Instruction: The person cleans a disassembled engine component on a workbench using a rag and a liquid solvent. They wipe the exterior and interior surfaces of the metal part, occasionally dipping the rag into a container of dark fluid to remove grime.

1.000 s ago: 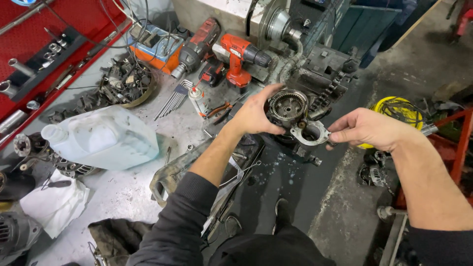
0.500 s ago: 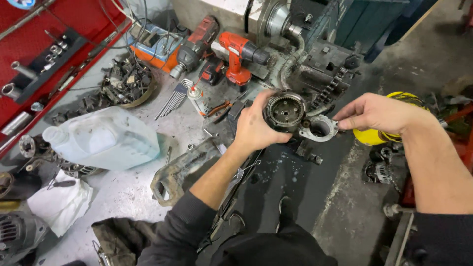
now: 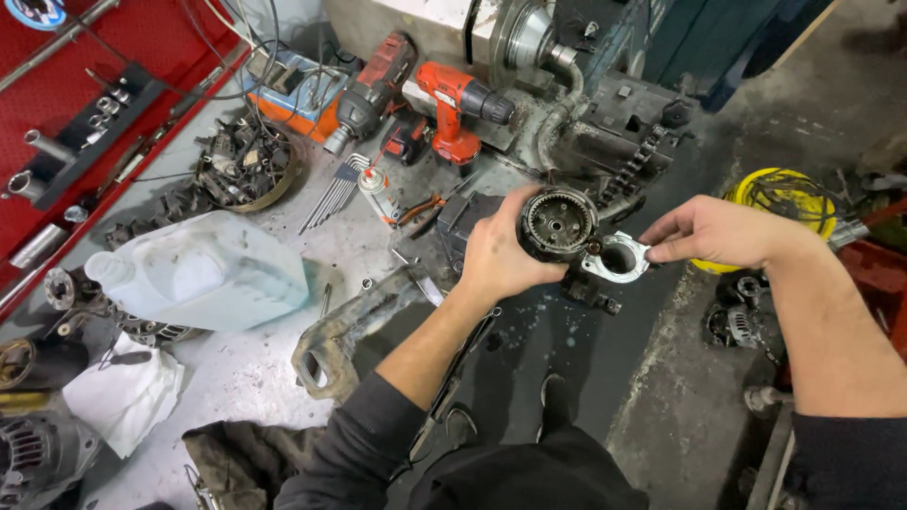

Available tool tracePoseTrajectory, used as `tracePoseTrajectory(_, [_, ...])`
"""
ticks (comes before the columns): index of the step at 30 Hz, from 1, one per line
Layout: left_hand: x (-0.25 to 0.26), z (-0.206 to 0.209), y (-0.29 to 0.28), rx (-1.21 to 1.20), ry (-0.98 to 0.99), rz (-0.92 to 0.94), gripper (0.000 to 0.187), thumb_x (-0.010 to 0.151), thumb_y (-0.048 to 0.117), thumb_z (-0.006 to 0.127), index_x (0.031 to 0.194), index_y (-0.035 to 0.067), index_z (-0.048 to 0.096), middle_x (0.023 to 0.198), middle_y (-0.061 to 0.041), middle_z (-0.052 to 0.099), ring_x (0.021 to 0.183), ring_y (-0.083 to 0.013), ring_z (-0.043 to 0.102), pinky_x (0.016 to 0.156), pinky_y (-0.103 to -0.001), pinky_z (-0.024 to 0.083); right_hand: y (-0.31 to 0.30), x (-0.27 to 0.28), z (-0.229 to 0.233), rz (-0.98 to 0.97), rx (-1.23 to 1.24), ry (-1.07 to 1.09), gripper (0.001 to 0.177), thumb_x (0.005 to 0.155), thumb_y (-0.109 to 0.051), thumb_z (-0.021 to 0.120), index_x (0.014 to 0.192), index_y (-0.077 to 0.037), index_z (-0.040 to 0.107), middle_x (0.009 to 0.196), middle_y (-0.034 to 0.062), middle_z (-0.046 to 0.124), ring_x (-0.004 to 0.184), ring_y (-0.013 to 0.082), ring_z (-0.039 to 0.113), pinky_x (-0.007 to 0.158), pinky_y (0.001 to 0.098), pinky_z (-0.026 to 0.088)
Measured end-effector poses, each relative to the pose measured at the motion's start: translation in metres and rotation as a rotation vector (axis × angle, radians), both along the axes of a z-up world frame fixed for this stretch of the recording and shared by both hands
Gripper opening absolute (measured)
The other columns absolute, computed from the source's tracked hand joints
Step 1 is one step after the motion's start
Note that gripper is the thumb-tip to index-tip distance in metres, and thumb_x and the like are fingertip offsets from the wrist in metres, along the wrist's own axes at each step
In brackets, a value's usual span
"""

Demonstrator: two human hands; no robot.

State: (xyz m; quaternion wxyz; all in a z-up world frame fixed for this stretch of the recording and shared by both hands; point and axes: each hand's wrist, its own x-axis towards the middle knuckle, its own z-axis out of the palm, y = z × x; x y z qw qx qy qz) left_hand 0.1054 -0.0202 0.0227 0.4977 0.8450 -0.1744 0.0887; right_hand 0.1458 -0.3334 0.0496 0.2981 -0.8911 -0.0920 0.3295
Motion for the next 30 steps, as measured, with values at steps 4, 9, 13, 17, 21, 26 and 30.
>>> tracePoseTrajectory(4, [-0.005,-0.003,0.0,-0.003,-0.023,0.028,0.096,0.052,0.034,0.091,0.137,0.013,0.052,0.115,-0.013,0.076,0.105,-0.0339,0.074,0.092,-0.04,0.058,0.0,-0.003,-0.003,-0.019,-0.042,-0.022,0.042,0.084,-0.029,0.081,0.118,-0.005,0.079,0.103,0.0073,0.085,0.096,0.0167,0.073,0.091,0.0329,0.054])
tracePoseTrajectory(9, [-0.012,0.001,0.008,0.05,-0.002,0.002,0.103,0.055,0.039,0.092,0.145,0.015,0.048,0.123,-0.014,0.073,0.113,-0.0335,0.071,0.095,-0.04,0.056,0.002,-0.01,-0.003,-0.059,-0.066,-0.036,0.041,0.085,-0.029,0.08,0.12,-0.006,0.079,0.105,0.0074,0.086,0.098,0.0187,0.074,0.091,0.0341,0.056])
tracePoseTrajectory(13, [-0.013,0.001,0.012,0.036,-0.048,-0.035,0.104,0.057,0.039,0.092,0.147,0.014,0.046,0.131,-0.015,0.07,0.121,-0.0334,0.067,0.1,-0.04,0.054,0.003,-0.025,0.001,-0.122,-0.021,-0.038,0.045,0.086,-0.029,0.079,0.126,-0.009,0.073,0.11,0.0045,0.082,0.098,0.016,0.072,0.089,0.0339,0.055])
tracePoseTrajectory(17, [-0.019,0.008,0.023,-0.012,-0.088,-0.005,0.109,0.06,0.043,0.092,0.151,0.009,0.043,0.131,-0.015,0.068,0.106,-0.0303,0.067,0.091,-0.037,0.054,-0.024,-0.041,-0.066,-0.484,0.267,0.08,0.042,0.092,-0.037,0.063,0.127,-0.013,0.07,0.102,0.0062,0.072,0.084,0.0188,0.058,0.071,0.0373,0.048])
tracePoseTrajectory(21, [-0.031,-0.002,0.055,-0.129,0.076,0.138,0.095,0.072,0.042,0.087,0.151,0.008,0.046,0.129,-0.009,0.073,0.068,-0.0159,0.062,0.065,-0.031,0.054,-0.047,-0.054,-0.185,-0.918,0.967,0.349,0.041,0.101,-0.053,0.052,0.102,-0.014,0.065,0.079,0.0059,0.059,0.069,0.0204,0.05,0.06,0.0377,0.045])
tracePoseTrajectory(26, [-0.092,-0.037,0.131,-0.254,0.107,0.358,0.07,0.079,0.026,0.084,0.139,0.004,0.054,0.126,-0.006,0.073,0.064,-0.0084,0.06,0.059,-0.026,0.052,-0.008,-0.095,-0.234,-0.787,0.524,-0.174,0.018,0.094,-0.02,0.067,0.1,-0.004,0.064,0.085,0.0046,0.061,0.076,0.0158,0.054,0.065,0.0315,0.038])
tracePoseTrajectory(30, [-0.162,-0.059,0.181,-0.333,0.229,0.599,0.051,0.082,0.016,0.079,0.127,0.002,0.06,0.115,-0.003,0.076,0.06,-0.0056,0.053,0.054,-0.024,0.046,0.031,-0.115,-0.182,-0.851,0.659,-0.58,0.012,0.094,-0.007,0.07,0.104,-0.003,0.066,0.089,-0.0022,0.064,0.08,0.0052,0.055,0.07,0.0236,0.045])
